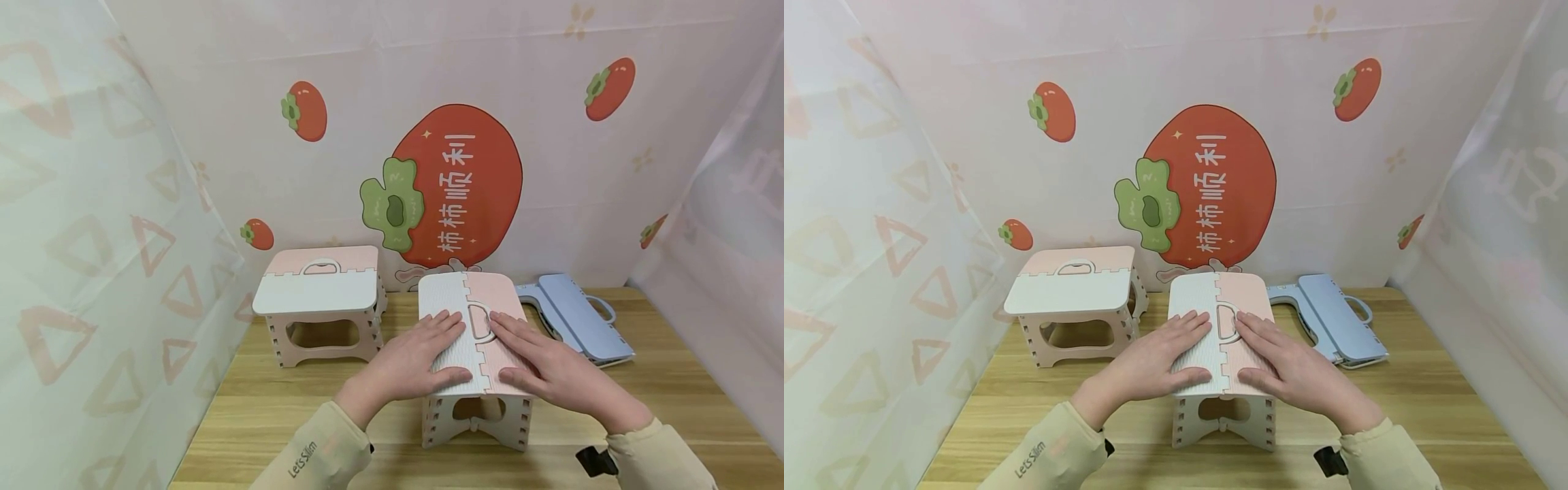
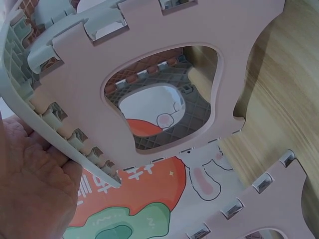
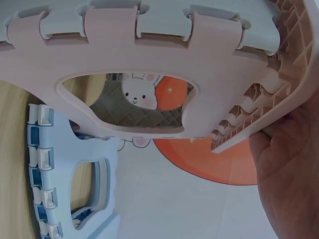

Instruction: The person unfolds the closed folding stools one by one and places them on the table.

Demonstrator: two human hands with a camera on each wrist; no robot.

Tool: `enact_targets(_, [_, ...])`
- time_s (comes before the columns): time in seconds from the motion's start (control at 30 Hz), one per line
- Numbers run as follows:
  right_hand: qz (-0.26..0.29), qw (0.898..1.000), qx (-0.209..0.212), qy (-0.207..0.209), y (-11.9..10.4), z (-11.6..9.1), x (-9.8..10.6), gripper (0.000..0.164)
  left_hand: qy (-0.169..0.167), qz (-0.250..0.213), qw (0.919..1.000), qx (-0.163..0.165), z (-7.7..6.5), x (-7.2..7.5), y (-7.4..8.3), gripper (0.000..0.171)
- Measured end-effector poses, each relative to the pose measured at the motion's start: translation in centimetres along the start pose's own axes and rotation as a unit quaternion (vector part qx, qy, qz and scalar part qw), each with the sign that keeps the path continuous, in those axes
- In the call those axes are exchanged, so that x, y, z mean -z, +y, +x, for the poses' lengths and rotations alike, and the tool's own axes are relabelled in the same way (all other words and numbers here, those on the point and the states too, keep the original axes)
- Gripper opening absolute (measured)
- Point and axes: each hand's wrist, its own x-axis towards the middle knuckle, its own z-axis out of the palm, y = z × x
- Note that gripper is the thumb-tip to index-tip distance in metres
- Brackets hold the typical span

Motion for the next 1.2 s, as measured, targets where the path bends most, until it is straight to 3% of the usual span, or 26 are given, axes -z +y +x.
enact_targets(1.2, [0.012,1.0,-0.011,-0.001,-0.49,0.25,0.04,0.069,-0.006,0.002,0.9999,0.011,-0.44,-0.03,0.28,0.081])
